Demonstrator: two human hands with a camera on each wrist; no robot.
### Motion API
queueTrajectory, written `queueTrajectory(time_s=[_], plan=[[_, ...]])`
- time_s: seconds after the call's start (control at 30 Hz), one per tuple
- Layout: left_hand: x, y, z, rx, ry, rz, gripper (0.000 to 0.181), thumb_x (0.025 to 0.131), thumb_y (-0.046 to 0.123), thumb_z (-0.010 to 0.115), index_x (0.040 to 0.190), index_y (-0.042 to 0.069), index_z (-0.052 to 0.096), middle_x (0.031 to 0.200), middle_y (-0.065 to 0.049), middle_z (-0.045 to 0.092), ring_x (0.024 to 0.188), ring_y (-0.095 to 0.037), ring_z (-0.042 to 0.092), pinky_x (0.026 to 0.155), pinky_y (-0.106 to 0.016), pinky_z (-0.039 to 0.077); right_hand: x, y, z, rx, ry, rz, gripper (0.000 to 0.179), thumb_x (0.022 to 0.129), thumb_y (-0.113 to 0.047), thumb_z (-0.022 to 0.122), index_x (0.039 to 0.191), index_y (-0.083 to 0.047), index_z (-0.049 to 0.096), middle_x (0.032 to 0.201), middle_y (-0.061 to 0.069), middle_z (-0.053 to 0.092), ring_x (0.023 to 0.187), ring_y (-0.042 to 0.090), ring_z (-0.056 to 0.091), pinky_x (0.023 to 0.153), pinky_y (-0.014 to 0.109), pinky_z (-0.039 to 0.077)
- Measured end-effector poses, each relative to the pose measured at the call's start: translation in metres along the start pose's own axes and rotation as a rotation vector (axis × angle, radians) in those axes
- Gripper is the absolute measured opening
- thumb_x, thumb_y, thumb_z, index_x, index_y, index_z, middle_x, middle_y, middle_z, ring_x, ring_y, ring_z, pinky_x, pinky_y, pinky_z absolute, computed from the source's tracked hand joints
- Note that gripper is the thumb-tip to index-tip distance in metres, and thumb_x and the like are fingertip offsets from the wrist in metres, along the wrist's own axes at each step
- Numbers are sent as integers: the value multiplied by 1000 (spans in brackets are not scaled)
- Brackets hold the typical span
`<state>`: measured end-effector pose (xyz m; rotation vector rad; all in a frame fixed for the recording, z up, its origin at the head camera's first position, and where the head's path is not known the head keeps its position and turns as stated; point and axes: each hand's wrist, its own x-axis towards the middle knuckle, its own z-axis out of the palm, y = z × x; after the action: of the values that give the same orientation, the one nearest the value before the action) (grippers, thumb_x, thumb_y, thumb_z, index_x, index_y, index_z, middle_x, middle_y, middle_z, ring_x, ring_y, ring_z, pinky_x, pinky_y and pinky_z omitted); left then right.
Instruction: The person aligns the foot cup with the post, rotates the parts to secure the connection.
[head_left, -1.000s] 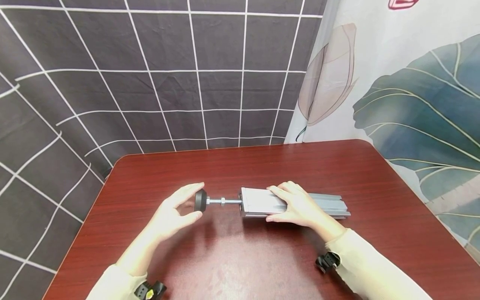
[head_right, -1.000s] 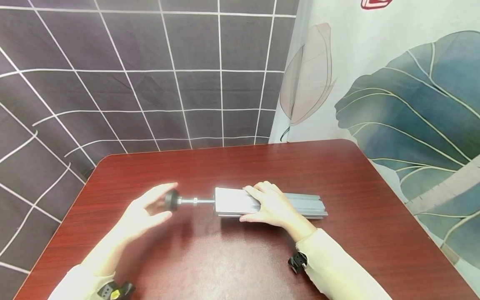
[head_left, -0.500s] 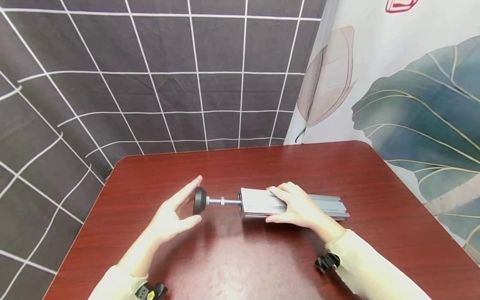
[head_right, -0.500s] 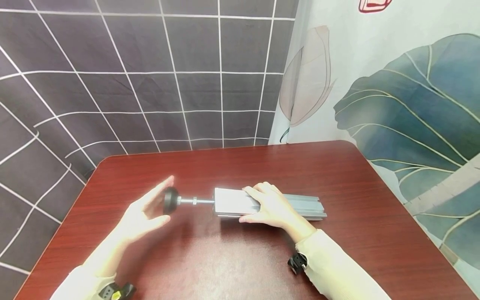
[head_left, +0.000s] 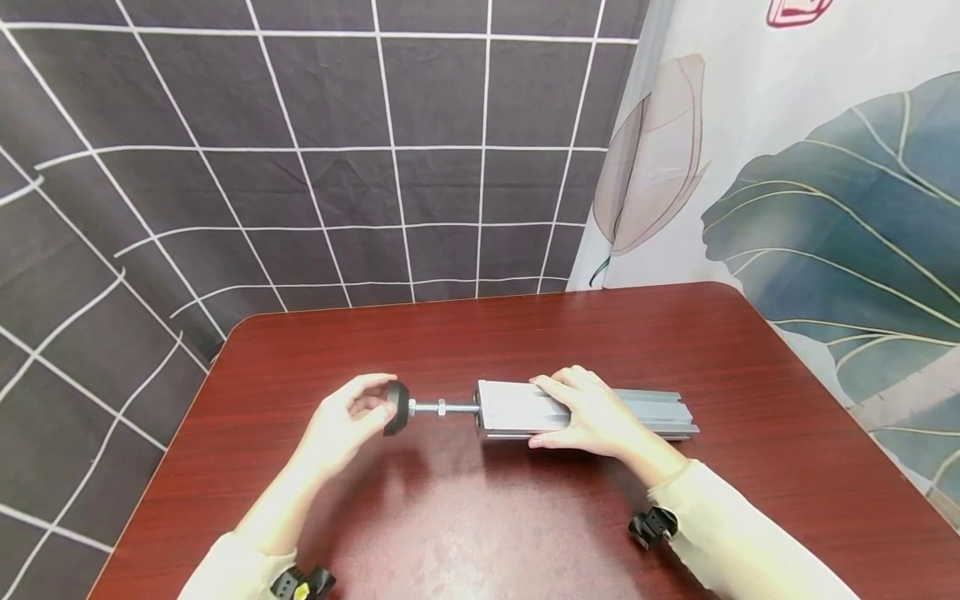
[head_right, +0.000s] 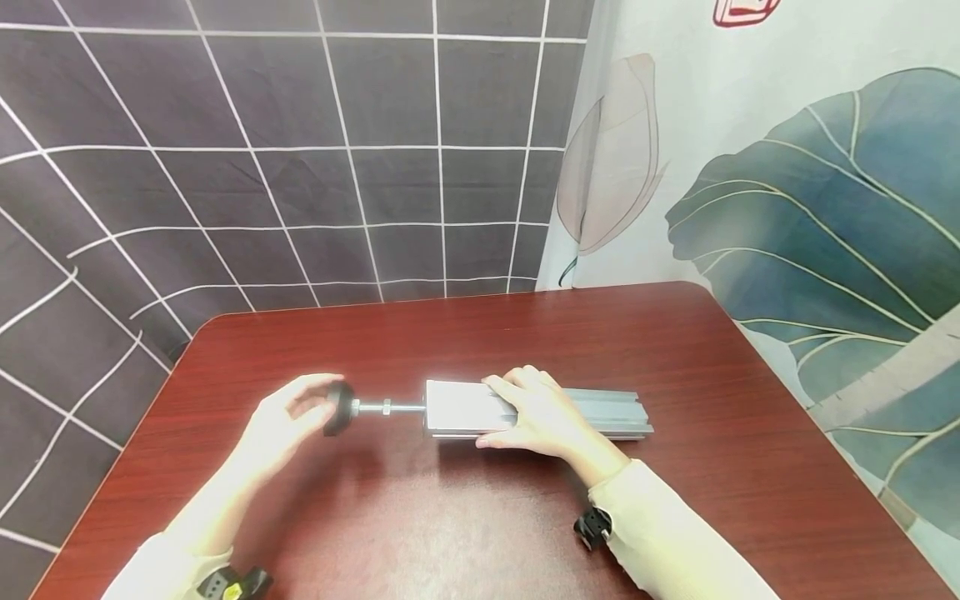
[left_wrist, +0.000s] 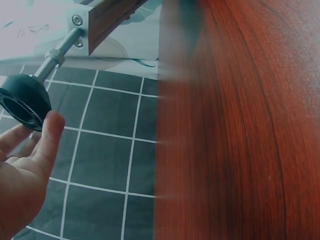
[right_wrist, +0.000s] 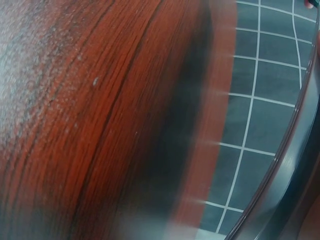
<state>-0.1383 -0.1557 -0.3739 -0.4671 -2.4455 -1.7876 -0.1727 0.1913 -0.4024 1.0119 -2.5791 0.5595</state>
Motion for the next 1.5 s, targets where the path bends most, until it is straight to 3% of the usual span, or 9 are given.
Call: queueTrajectory(time_s=[0.13,0.37,0.53,0.7,0.87,1.03,1.13,1.33,1.5], plan=[[-1,0,-1,-24,-4,69,43,81,-3,68,122,-1,56,99,-13,63,82,-10,63,70,-22,54,0,0,-1,7,3,0,75,61,-56,78,120,-12,61,97,1,56,90,20,51,80,40,42],[1,-1,0,4,-42,303,56,71,-11,74,123,-2,55,120,-14,56,103,-8,58,88,-22,48,-1,1,-1,12,-1,28,74,61,-55,78,120,-14,60,98,1,55,90,19,50,81,40,42],[1,-3,-1,-2,-84,357,62,68,-16,73,126,-4,52,125,-17,53,107,-10,57,94,-26,45,-1,2,-2,18,8,17,74,61,-55,78,120,-14,60,98,1,56,91,19,51,82,40,42],[1,-3,-1,-24,-82,244,63,77,-10,68,134,1,44,131,-18,49,112,-9,54,91,-25,47,-1,2,-3,17,5,18,75,61,-54,78,120,-13,60,98,2,57,92,21,51,82,41,42],[1,0,1,-93,-49,31,45,87,-2,60,129,-1,45,113,-23,54,88,-11,62,68,-35,57,-1,1,-3,9,2,16,75,61,-55,78,121,-14,60,98,1,57,92,20,51,83,40,42],[1,2,2,-45,-26,-14,34,86,1,64,118,-1,55,94,-18,61,74,-12,63,62,-31,55,-1,1,-2,7,14,5,75,61,-56,78,120,-12,61,97,1,57,90,20,51,81,40,42],[0,2,2,-15,-13,56,40,81,-3,67,119,-1,56,95,-14,63,79,-9,63,68,-24,54,-2,1,-2,13,15,5,75,62,-57,77,120,-11,61,97,1,57,91,20,51,81,40,42],[1,-3,3,-40,-50,324,56,70,-19,68,122,-6,53,116,-21,55,101,-9,59,86,-22,49,-3,1,-2,22,1,10,76,62,-56,77,120,-11,61,98,2,57,91,20,51,81,41,43],[1,-4,2,-26,-92,385,62,66,-22,67,124,-9,50,124,-20,50,114,-10,53,100,-27,40,-3,1,-2,25,-10,19,76,62,-55,78,121,-11,61,98,2,57,92,20,51,82,41,42]])
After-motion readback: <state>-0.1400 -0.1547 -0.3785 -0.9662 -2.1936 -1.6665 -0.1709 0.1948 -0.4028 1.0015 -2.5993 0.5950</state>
